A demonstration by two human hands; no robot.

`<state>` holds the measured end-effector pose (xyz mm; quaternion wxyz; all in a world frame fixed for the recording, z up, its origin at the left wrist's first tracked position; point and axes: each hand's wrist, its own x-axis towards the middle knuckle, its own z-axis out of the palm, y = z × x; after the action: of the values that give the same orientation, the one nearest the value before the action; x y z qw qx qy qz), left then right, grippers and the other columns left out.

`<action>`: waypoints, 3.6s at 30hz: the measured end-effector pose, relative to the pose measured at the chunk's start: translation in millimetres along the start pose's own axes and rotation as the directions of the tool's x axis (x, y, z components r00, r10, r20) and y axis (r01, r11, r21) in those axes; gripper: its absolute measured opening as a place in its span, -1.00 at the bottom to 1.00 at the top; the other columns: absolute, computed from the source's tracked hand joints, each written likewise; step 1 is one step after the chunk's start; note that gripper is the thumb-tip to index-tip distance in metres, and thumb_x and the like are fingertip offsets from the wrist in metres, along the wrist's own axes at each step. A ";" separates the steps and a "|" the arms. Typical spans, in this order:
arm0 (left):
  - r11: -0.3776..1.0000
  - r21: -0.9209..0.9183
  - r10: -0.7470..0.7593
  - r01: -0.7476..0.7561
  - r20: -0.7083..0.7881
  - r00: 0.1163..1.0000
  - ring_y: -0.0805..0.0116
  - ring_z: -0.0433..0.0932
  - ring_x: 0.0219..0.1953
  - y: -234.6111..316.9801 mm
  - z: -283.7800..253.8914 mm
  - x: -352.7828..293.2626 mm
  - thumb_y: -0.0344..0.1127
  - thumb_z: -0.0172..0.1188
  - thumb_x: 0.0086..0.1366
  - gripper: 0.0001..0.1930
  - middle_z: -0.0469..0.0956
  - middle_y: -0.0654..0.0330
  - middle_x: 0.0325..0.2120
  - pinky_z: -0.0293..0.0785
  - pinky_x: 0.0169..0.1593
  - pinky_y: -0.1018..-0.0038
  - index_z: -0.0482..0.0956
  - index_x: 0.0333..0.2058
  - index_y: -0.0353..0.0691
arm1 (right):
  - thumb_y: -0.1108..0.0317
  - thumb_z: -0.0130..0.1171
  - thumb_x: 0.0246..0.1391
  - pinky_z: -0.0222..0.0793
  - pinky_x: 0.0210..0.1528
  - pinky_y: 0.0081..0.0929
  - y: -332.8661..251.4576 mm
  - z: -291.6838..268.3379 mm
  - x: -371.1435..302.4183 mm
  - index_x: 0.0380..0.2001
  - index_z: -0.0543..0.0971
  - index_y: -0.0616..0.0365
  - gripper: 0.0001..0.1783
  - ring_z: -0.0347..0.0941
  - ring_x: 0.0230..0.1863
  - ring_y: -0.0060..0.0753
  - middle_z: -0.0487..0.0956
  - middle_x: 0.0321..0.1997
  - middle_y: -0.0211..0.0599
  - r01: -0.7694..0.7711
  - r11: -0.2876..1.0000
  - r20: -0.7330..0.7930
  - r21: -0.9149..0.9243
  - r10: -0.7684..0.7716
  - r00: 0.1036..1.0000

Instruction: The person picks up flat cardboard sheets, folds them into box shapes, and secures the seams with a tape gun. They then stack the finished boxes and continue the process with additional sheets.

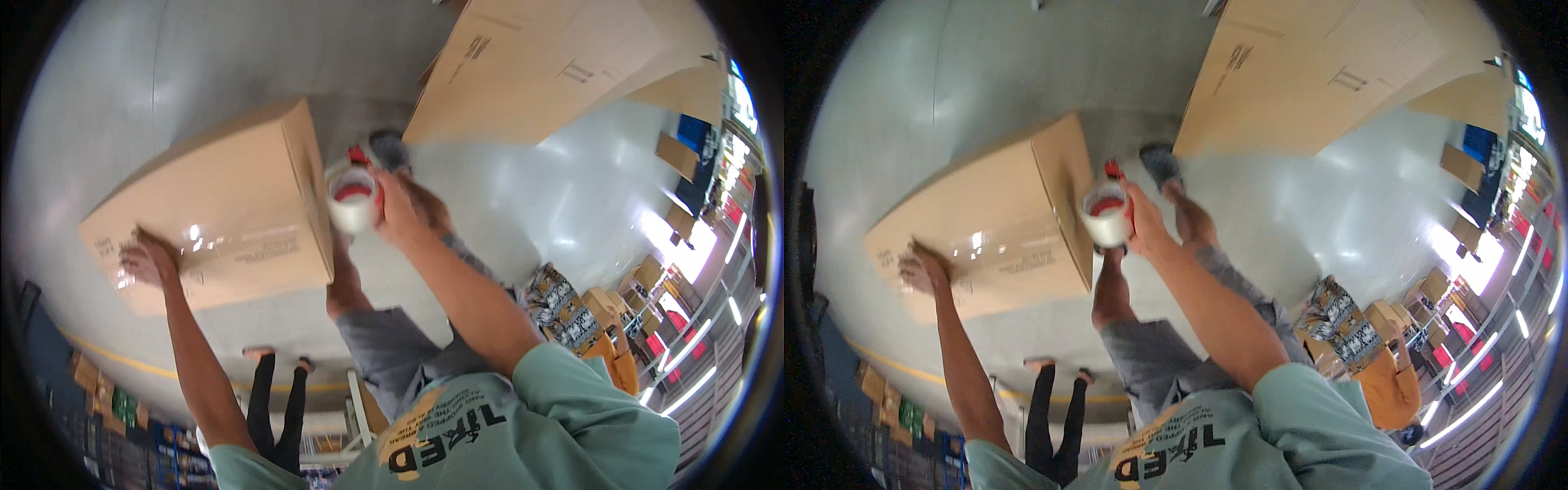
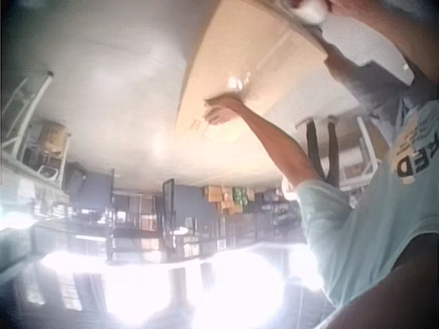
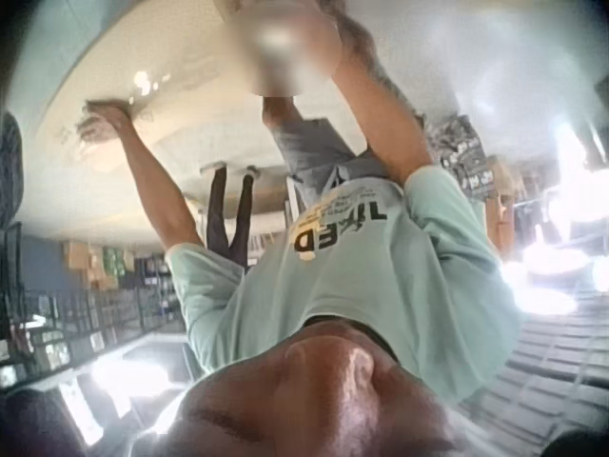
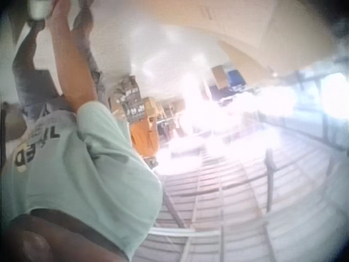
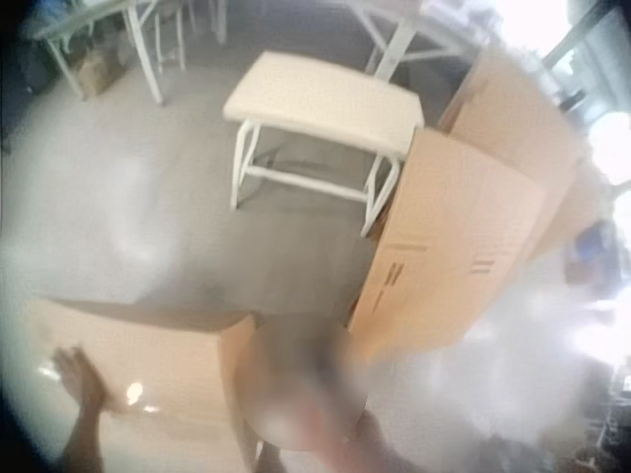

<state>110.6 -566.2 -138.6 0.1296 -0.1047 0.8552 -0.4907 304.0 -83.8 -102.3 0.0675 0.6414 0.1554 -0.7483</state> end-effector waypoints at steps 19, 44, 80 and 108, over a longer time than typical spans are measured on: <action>-0.199 -0.781 0.065 0.591 0.592 0.804 0.12 0.63 -0.14 -113.5 229.7 -53.7 0.45 0.32 0.12 -0.09 0.69 -0.01 -0.11 0.54 0.01 0.17 0.65 0.00 -0.45 | 0.16 0.16 0.37 0.27 0.30 -0.49 74.0 254.1 -21.8 0.38 0.37 0.19 -0.38 0.40 0.20 -0.55 0.51 0.20 -0.39 0.539 0.818 0.608 0.202 -0.536 0.586; -0.803 0.070 0.581 0.592 0.311 0.752 0.10 0.55 0.07 -366.5 -59.5 -193.0 0.15 0.16 0.41 -0.38 0.59 0.02 0.05 0.48 0.17 0.10 0.60 0.09 -0.38 | 0.12 0.58 -0.34 0.57 -0.30 -0.20 253.8 248.1 -386.4 0.19 0.62 -0.17 -0.15 0.56 -0.36 -0.11 0.48 -0.23 -0.21 0.843 -0.458 0.873 0.282 0.488 -0.027; -0.491 -0.802 0.658 0.340 -0.085 0.748 0.42 0.54 -0.37 -153.9 69.4 175.7 -0.40 0.39 0.18 -0.89 0.62 0.22 -0.50 0.46 -0.16 0.42 0.66 -0.45 -0.30 | 0.22 0.54 -0.35 0.58 -0.28 -0.24 316.4 341.6 -235.3 0.22 0.59 -0.07 -0.12 0.54 -0.31 -0.12 0.45 -0.20 -0.18 0.453 -0.802 0.844 -0.390 -0.113 0.525; -0.529 -0.682 0.717 0.505 -0.042 0.695 0.49 0.45 -0.47 -77.3 116.2 178.5 -0.18 0.46 0.20 -0.73 0.56 0.27 -0.58 0.37 -0.33 0.47 0.65 -0.50 -0.25 | 0.19 0.48 -0.34 0.54 -0.33 -0.16 321.2 378.9 -196.8 0.33 0.50 -0.11 -0.02 0.53 -0.14 -0.04 0.36 -0.10 -0.12 0.419 -0.844 0.777 -0.335 0.004 0.630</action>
<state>-16.3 -753.6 -149.2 0.3358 -0.1828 0.6750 0.6311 77.8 -526.8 92.8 0.2832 -0.0528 0.9443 -0.1592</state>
